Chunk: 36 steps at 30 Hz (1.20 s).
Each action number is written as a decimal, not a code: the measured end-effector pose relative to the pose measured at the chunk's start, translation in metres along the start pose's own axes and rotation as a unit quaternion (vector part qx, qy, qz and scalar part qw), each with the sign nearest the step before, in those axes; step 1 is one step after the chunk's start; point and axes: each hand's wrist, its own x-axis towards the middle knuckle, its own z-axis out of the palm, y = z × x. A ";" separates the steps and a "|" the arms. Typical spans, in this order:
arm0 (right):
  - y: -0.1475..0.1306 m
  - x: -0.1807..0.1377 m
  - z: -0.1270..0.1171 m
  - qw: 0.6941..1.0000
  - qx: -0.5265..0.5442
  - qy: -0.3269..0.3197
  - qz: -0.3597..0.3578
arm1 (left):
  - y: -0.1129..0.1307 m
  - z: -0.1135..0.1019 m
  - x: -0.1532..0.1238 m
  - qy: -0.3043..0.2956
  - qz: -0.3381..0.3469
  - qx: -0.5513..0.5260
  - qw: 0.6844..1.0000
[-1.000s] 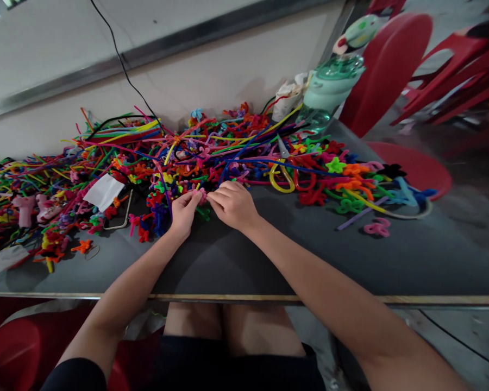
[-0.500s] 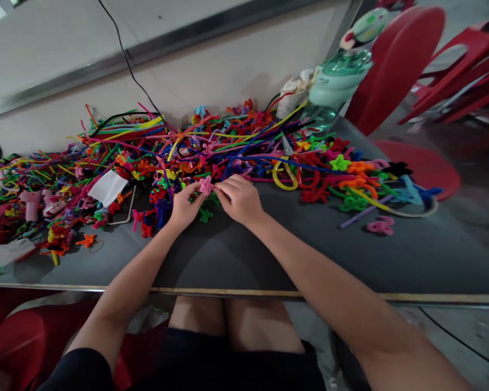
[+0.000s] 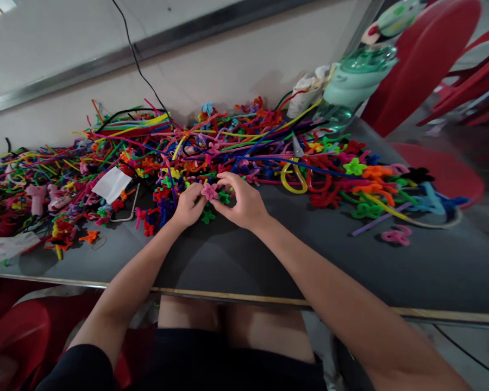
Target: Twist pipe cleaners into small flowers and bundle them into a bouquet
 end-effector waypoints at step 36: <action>-0.007 -0.004 0.006 0.976 0.155 0.009 0.152 | -0.006 0.005 -0.003 0.016 0.048 0.059 0.997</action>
